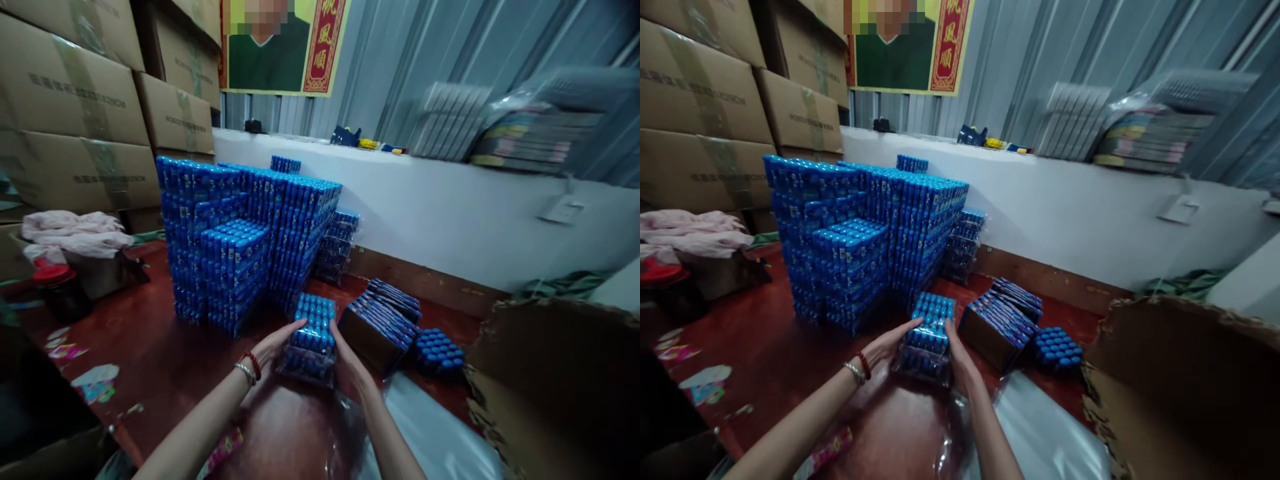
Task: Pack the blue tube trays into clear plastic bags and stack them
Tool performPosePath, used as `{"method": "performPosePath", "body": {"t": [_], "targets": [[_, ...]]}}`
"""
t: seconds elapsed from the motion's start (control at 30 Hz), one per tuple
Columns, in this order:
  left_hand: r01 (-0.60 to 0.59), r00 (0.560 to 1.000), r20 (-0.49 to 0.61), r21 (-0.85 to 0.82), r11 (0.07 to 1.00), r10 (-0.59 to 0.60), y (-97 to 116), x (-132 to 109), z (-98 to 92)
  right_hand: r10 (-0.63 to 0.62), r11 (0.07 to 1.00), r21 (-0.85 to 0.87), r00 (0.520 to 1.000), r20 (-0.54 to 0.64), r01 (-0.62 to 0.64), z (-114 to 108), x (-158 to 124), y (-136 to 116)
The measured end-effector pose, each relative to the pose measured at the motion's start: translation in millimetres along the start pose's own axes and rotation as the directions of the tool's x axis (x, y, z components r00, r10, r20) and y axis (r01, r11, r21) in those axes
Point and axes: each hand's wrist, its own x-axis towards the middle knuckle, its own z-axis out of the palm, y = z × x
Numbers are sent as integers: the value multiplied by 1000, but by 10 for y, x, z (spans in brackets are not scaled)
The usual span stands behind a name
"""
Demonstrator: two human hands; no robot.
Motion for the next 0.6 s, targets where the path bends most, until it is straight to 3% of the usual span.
{"method": "performPosePath", "body": {"t": [0.07,0.17,0.27,0.37,0.47,0.6], "targets": [[22,999,34,-36,999,-21,-30,22,-92,118,991,70,990,-75,-113,-165,15,84],[-44,999,19,-101,994,46,-14,65,-188,240,968,128,945,-221,-215,-340,61,198],[-36,999,18,-130,991,39,10,132,-202,240,964,137,967,-90,-227,-309,111,270],[101,995,2,-105,989,-102,12,162,-137,227,960,150,971,71,-235,-143,155,275],[190,980,-42,-114,975,-196,8,113,-79,250,954,159,967,41,-254,-25,194,270],[183,981,-31,-182,966,-192,-24,-59,-122,367,898,301,924,-109,-321,-14,221,323]]}}
